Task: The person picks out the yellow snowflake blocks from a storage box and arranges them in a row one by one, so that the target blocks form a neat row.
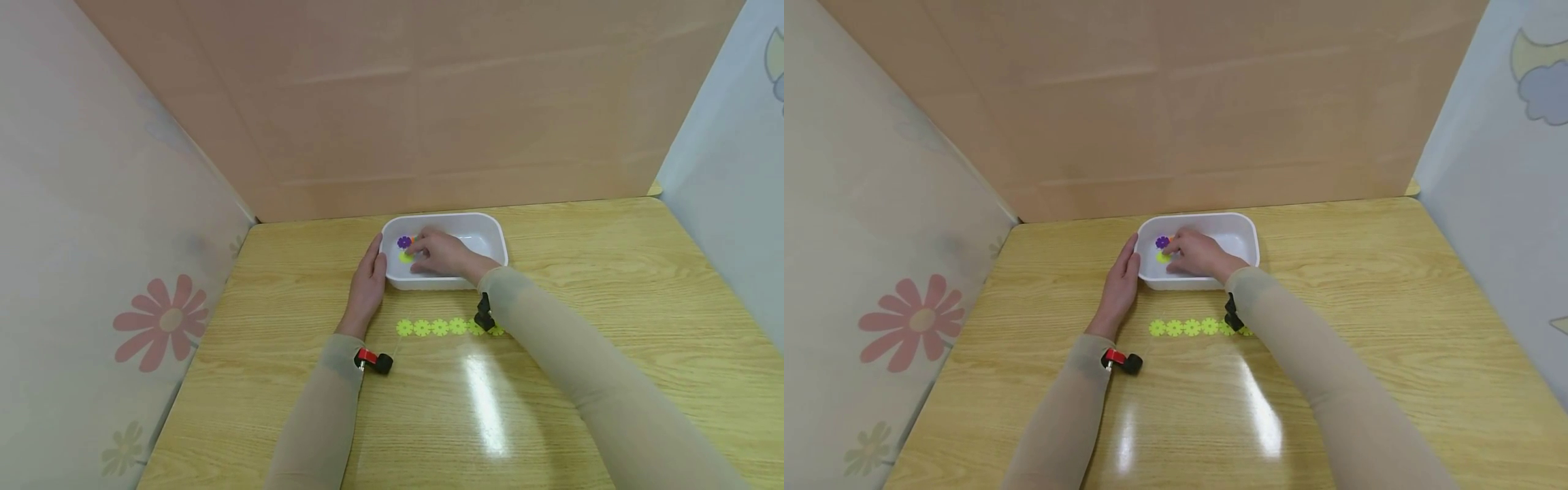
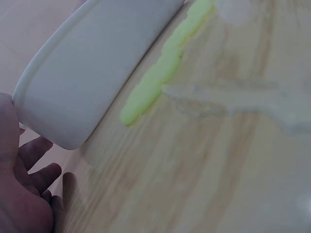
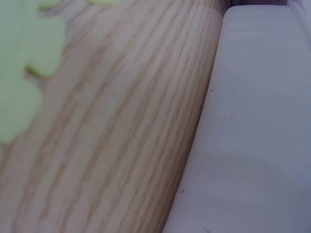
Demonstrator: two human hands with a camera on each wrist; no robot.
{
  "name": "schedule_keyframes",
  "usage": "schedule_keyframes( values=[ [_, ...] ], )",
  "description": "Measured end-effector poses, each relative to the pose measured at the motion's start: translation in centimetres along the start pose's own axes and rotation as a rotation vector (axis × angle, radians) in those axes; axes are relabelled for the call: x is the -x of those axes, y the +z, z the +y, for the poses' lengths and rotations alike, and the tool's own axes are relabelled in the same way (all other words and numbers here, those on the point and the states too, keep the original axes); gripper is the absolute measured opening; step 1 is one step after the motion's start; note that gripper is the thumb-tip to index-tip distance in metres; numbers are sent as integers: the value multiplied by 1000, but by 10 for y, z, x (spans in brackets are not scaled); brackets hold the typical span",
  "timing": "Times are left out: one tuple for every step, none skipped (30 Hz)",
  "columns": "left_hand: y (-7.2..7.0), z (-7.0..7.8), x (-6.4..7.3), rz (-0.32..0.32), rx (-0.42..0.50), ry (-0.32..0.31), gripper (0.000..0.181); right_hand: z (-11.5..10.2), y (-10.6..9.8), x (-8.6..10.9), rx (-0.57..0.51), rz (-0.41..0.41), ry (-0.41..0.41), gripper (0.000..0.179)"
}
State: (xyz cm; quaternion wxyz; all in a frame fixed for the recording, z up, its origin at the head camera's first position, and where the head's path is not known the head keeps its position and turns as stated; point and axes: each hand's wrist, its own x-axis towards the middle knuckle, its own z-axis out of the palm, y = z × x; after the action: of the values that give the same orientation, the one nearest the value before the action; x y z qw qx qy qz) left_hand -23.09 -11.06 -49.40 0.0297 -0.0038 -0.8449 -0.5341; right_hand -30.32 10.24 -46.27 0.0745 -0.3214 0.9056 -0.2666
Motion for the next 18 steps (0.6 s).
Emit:
schedule_keyframes(
  values=[
    [0, 0, 0, 0, -1, -1, 54, 0, 0, 0, -4, 1, -3, 40],
    [0, 0, 0, 0, 0, 0, 54, -1, 0, 0, -8, 5, -6, 40],
    [-1, 0, 0, 1, -2, 0, 55, -1, 0, 0, -15, 10, -9, 40],
    [-1, 0, 0, 2, -3, 0, 55, -1, 0, 1, -23, 14, -9, 40],
    [-1, 0, 0, 3, -5, -1, 55, -1, 0, 1, -28, 17, -9, 41],
    [-1, 0, 0, 4, -5, 0, 55, -2, -1, 1, -34, 19, -7, 42],
    [-1, 0, 1, 5, -5, 1, 55, -1, 0, 0, -36, 17, -4, 44],
    [-1, 0, 1, 5, -6, 1, 55, -2, 0, 0, -35, 12, -1, 45],
    [-1, 1, 1, 4, -7, 2, 55, -2, 0, 0, -31, 6, -1, 46],
    [-1, 1, 1, 4, -7, 2, 55, -2, 0, 0, -23, 1, -1, 46],
    [-1, 1, 1, 4, -7, 2, 55, -2, 0, 0, -16, -4, -2, 46],
    [-1, 1, 1, 3, -5, 5, 55, -2, 1, -1, -7, -8, -5, 46],
    [-1, 1, 1, 2, -6, 3, 55, -2, 1, -1, 2, -11, -9, 46],
    [-1, 1, 1, 1, -5, 4, 56, -2, 1, -1, 10, -11, -11, 45],
    [0, 0, 1, 3, -5, 8, 56, -2, 2, -2, 16, -10, -12, 44],
    [0, 0, 0, 7, -6, 10, 55, -1, 3, -2, 19, -9, -9, 42],
    [0, 0, 0, 10, -6, 13, 55, 0, 5, -2, 20, -6, -7, 40],
    [0, 0, 0, 12, -6, 16, 55, 1, 5, -3, 20, -2, -7, 38]
  ],
)
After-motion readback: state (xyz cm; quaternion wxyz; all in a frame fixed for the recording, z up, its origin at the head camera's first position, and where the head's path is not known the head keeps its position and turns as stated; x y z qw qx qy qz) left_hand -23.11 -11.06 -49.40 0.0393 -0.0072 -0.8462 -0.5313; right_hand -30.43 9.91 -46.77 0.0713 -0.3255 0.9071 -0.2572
